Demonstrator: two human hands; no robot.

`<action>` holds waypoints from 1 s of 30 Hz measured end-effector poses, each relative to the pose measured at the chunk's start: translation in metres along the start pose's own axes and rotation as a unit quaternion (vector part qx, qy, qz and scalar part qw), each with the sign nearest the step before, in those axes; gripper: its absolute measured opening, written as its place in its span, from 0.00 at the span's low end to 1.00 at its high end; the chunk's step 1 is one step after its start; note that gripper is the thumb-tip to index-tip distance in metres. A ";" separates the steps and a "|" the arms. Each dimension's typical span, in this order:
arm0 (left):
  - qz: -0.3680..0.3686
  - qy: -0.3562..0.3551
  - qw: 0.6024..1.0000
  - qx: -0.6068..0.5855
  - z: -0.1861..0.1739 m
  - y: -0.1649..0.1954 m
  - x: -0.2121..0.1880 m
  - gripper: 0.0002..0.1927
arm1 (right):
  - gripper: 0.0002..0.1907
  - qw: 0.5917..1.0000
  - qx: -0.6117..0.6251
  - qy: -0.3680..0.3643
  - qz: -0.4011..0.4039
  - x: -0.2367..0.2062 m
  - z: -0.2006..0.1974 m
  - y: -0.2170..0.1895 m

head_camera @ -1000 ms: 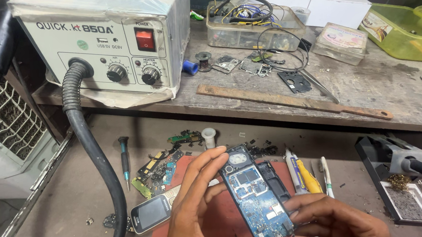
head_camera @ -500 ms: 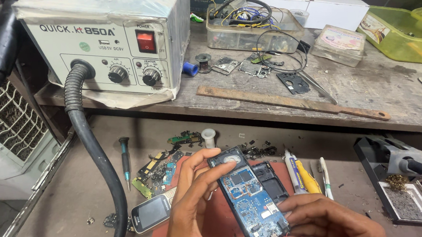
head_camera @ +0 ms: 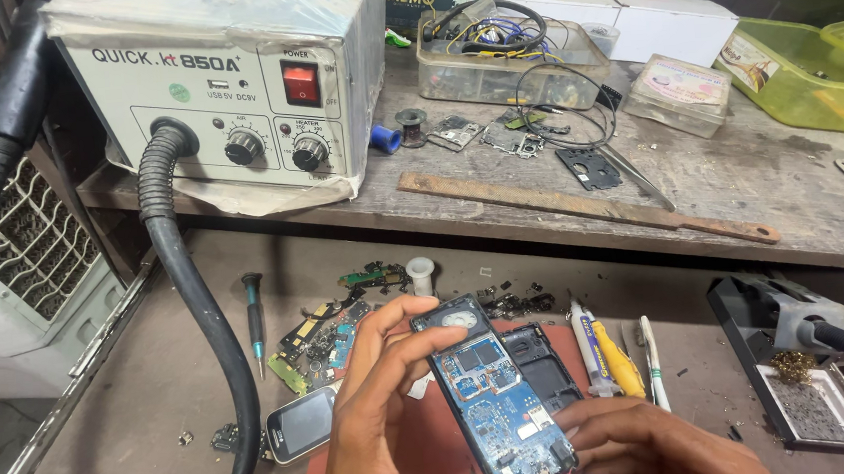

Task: The person uses a soldering iron to work on a mobile phone circuit board, then assembles the phone by attaching the keypad and screen to the board and placing it into the phone casing.

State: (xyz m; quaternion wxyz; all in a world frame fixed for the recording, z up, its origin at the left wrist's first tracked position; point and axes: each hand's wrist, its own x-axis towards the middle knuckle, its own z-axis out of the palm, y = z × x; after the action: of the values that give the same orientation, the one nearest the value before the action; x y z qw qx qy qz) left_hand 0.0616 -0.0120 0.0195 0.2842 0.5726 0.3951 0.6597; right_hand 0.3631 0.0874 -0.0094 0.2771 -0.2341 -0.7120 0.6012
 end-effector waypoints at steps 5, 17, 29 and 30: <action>0.010 0.003 1.000 0.009 0.000 0.004 0.001 0.50 | 0.23 0.999 -0.046 0.001 0.026 -0.002 -0.009 -0.002; 0.030 0.009 0.999 0.012 -0.001 0.003 -0.001 0.50 | 0.15 0.882 -0.453 -0.037 -0.122 0.000 0.009 -0.035; 0.020 0.009 1.000 -0.021 0.004 0.000 0.000 0.51 | 0.14 0.879 -0.443 0.074 -0.163 -0.017 0.010 -0.004; 0.021 0.010 1.000 -0.019 0.004 0.000 0.000 0.51 | 0.14 0.879 -0.443 0.071 -0.161 -0.017 0.010 -0.005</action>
State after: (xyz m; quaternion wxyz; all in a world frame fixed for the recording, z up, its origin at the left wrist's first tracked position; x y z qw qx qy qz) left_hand 0.0655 -0.0115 0.0199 0.2774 0.5688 0.3728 0.6786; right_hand 0.3689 0.0685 -0.0078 0.2877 -0.2566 -0.9101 0.1519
